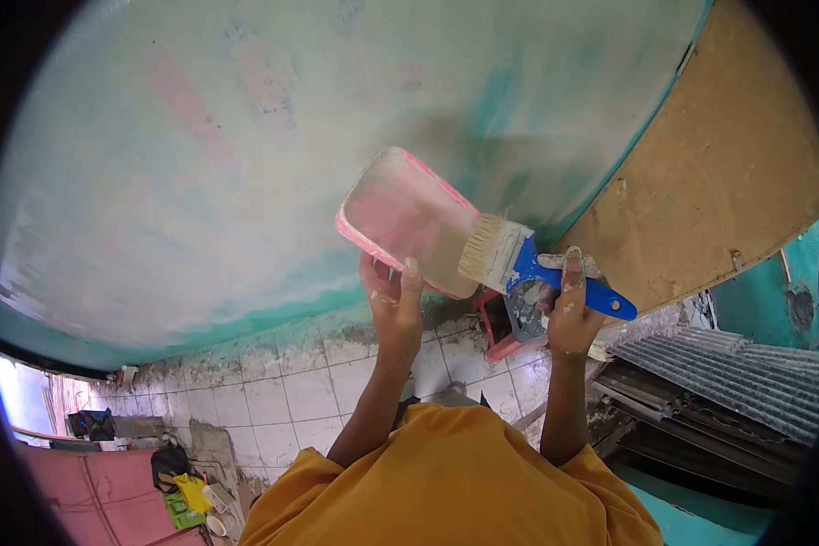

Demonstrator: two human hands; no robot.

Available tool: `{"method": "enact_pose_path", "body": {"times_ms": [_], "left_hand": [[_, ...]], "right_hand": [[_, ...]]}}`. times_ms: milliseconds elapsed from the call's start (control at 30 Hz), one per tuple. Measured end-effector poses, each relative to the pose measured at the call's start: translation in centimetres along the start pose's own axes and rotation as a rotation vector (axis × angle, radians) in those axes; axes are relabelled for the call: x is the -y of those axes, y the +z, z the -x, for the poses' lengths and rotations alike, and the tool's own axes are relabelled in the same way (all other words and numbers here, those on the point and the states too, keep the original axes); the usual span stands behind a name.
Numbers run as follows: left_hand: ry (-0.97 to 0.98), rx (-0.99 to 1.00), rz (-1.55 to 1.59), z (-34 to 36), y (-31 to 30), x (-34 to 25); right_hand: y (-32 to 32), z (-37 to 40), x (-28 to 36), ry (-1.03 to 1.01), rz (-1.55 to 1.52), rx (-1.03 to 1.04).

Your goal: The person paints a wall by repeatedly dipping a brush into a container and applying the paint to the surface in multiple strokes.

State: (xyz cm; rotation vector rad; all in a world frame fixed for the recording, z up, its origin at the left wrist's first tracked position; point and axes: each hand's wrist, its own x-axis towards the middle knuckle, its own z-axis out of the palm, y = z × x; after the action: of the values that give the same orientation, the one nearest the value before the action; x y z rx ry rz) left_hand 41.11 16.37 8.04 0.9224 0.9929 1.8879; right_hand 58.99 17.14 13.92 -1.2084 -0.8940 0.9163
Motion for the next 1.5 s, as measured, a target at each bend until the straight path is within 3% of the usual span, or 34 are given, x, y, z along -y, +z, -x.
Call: {"method": "enact_pose_path", "body": {"times_ms": [133,200,333,400,467,533,733,833,1067,1167,1300,1433,1500], "left_hand": [[-0.022,0.036,-0.017,0.3,1.1,0.2],[0.001,0.041,-0.02,0.6,1.4,0.5],[0.05,0.038,-0.061,0.6,1.5,0.5],[0.093,0.032,-0.065,-0.2,0.8,1.0],[-0.011,-0.035,-0.012,-1.2,0.2,1.2],[-0.003,-0.031,0.004,-2.2,-0.1,1.1],[-0.057,-0.023,0.083,-4.6,-1.1,0.3],[-0.068,0.012,0.134,-5.7,-1.7,0.0],[-0.057,0.029,0.138,-6.8,-2.2,0.5],[-0.082,0.029,0.13,-7.1,-1.9,1.2],[-0.153,-0.005,0.222,-6.9,0.0,1.0],[-0.142,-0.037,0.246,-6.7,2.6,1.0],[-0.15,-0.075,0.243,-6.6,4.0,1.6]], "right_hand": [[0.5,-0.1,0.0,-0.112,0.006,0.128],[1.4,-0.7,-0.4,-0.337,0.152,0.214],[2.2,-2.1,-2.4,-0.417,0.196,0.269],[2.7,-2.0,-3.5,-0.286,0.095,0.192],[3.4,-2.2,-3.6,-0.384,0.058,0.095],[3.7,-2.2,-2.7,-0.28,0.072,0.008],[5.4,-4.9,-5.1,-0.417,0.018,-0.177],[6.0,-4.9,-3.6,-0.292,-0.009,-0.205],[6.8,-8.1,-4.2,-0.363,-0.077,-0.234],[6.2,-10.2,-4.3,-0.245,-0.19,-0.278],[4.8,-15.0,-2.4,-0.211,-0.358,-0.164],[4.8,-20.6,4.8,-0.571,0.019,0.144],[5.1,-23.2,10.1,-0.969,0.36,0.201]]}}
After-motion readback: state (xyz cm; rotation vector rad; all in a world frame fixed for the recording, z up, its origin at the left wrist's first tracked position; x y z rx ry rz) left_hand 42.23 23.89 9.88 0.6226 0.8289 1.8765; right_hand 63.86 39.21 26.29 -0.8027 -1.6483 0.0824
